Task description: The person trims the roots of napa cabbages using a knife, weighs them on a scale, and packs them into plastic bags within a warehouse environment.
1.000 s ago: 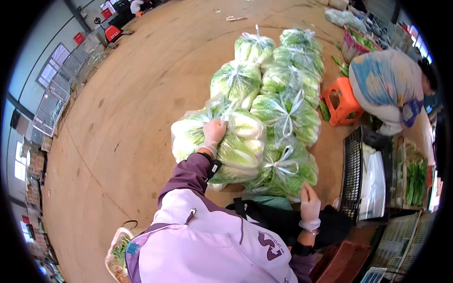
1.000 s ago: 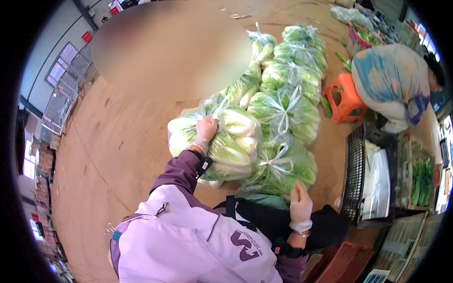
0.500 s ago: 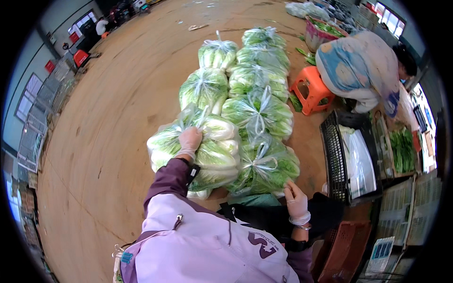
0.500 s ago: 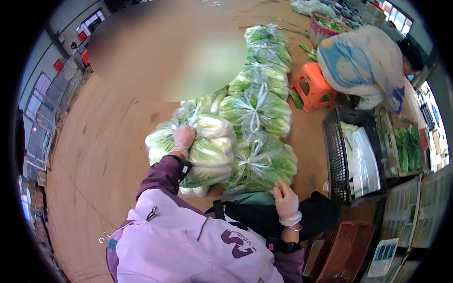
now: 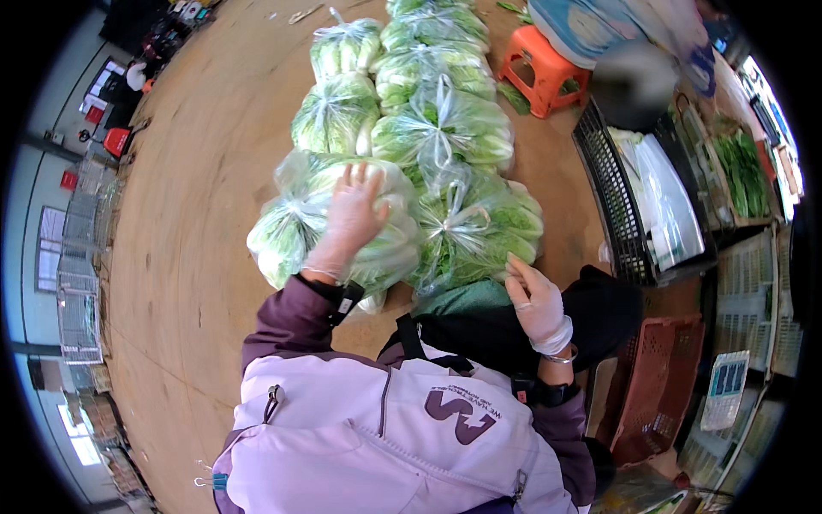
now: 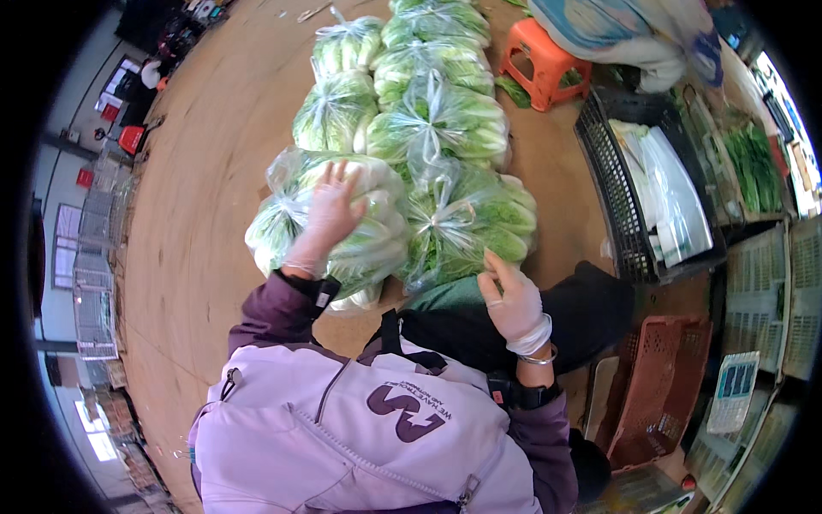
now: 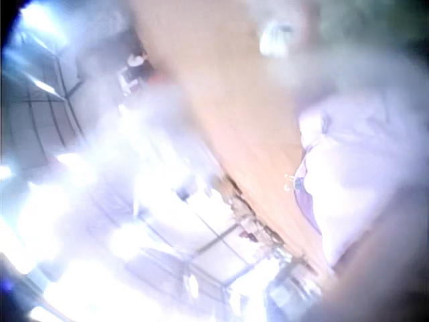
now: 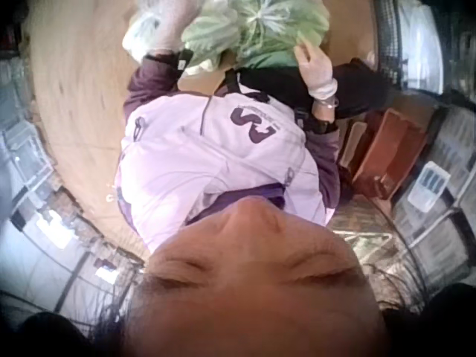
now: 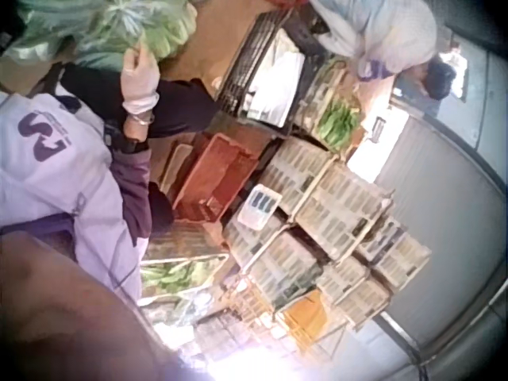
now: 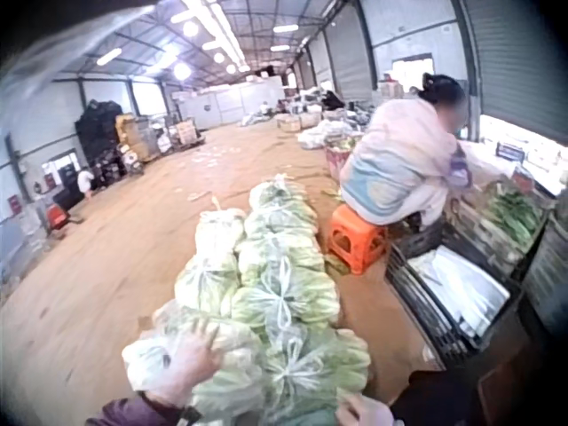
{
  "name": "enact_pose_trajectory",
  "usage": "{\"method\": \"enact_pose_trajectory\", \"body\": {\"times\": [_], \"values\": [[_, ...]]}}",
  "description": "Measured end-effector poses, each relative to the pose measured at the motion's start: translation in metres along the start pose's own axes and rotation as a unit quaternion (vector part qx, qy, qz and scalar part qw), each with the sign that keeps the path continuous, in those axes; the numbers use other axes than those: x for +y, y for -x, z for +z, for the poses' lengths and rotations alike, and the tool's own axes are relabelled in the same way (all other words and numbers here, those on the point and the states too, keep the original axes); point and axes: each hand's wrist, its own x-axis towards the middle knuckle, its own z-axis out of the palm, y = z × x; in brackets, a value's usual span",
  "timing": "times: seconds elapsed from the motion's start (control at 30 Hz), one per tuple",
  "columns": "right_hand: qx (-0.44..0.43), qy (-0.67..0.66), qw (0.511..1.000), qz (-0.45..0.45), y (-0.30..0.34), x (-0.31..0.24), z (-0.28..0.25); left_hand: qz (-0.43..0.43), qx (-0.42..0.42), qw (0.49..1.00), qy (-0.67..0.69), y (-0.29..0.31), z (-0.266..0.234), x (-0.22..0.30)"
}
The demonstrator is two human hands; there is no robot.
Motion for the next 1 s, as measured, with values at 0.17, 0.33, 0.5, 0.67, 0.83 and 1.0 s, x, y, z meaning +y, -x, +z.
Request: {"method": "enact_pose_trajectory", "body": {"times": [0.17,0.33,0.5,0.67,0.83,1.0], "values": [[-0.012,0.027,1.0,0.002,0.003,-0.004,-0.005,0.02,-0.181,0.981,-0.068,0.012,0.057,0.047],[0.006,0.027,0.999,0.04,-0.006,-0.003,-0.011,0.092,-0.184,0.975,-0.087,0.028,0.085,0.036],[0.002,-0.009,1.0,0.022,-0.004,-0.008,-0.003,0.074,-0.202,0.97,-0.113,0.039,0.075,0.029],[-0.038,-0.385,0.914,0.119,0.043,-0.02,-0.057,0.044,-0.132,0.99,0.033,0.021,0.054,0.107],[0.173,-0.462,0.858,0.142,0.149,0.016,-0.156,0.216,-0.132,0.857,0.449,0.006,0.008,0.196],[0.366,-0.516,0.766,0.117,0.288,0.097,-0.236,0.453,0.018,0.536,0.712,0.006,-0.092,0.34]]}}
